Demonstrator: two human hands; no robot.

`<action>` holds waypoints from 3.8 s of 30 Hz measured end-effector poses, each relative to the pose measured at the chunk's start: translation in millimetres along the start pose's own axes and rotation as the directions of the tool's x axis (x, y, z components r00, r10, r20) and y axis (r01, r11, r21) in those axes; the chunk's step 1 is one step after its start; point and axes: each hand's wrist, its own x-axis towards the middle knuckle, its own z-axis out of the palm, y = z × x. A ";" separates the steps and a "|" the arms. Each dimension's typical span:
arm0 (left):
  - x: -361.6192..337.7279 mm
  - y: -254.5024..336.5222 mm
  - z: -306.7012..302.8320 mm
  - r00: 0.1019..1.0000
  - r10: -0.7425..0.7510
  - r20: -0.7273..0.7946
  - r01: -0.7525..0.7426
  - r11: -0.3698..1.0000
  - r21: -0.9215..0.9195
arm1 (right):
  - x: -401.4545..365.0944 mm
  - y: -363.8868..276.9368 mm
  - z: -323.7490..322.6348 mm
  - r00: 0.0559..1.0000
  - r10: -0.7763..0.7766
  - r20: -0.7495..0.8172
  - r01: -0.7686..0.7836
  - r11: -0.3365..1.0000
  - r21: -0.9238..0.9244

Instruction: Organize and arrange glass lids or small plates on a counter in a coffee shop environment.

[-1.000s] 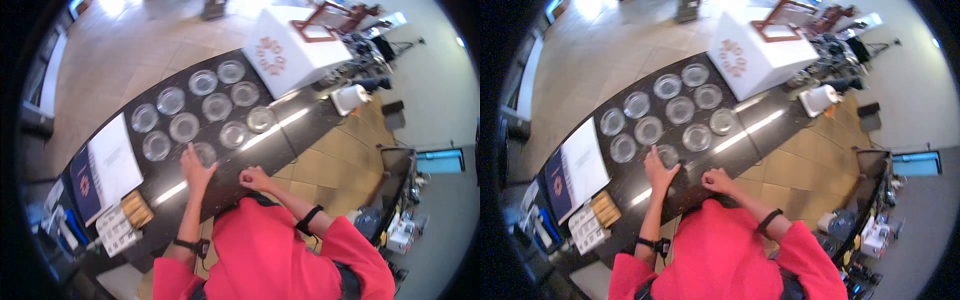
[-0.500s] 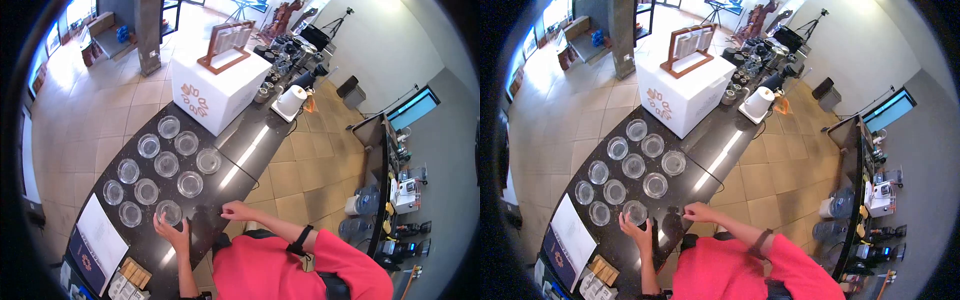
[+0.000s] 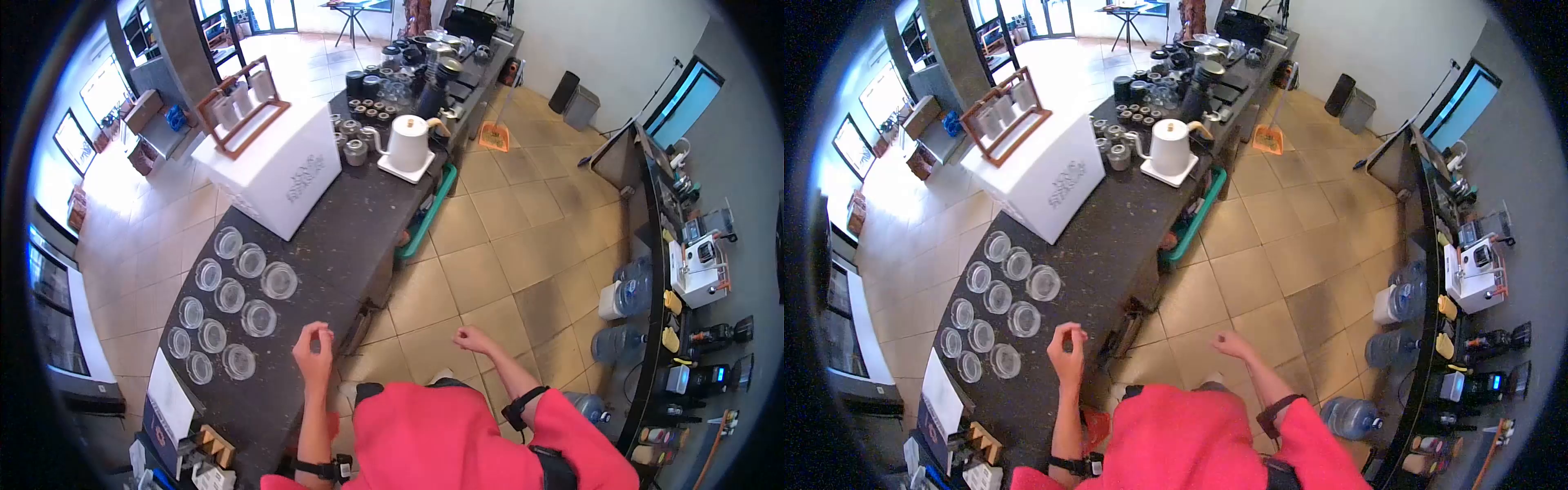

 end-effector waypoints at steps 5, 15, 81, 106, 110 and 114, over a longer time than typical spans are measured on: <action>0.0 47.3 125.0 0.977 0.010 0.213 -0.001 0.999 -0.046 | -94.5 136.9 -48.9 0.954 0.293 -0.059 -0.271 0.931 0.243; -3.3 10.8 295.3 0.822 -0.049 0.568 -0.001 0.996 0.087 | -184.9 235.2 -82.8 0.815 0.576 -0.053 -0.451 0.690 0.566; 955.5 101.7 1228.7 0.914 -0.251 0.319 0.283 0.957 -0.060 | 864.2 146.8 -1240.7 0.992 -0.070 0.108 0.056 0.990 0.133; 1121.9 62.7 1237.5 0.958 -0.055 -0.281 0.184 0.868 0.460 | 1137.4 -40.0 -1250.6 0.743 -0.606 0.285 0.642 0.766 -0.045; 1127.7 54.3 1233.1 0.949 -0.133 -0.286 0.246 0.879 0.408 | 1179.2 -71.5 -1224.0 0.706 -0.679 0.200 0.707 0.693 -0.143; 1128.7 55.0 1229.6 0.943 -0.184 -0.276 0.279 0.891 0.359 | 1207.3 -102.5 -1196.2 0.688 -0.700 0.190 0.723 0.638 -0.266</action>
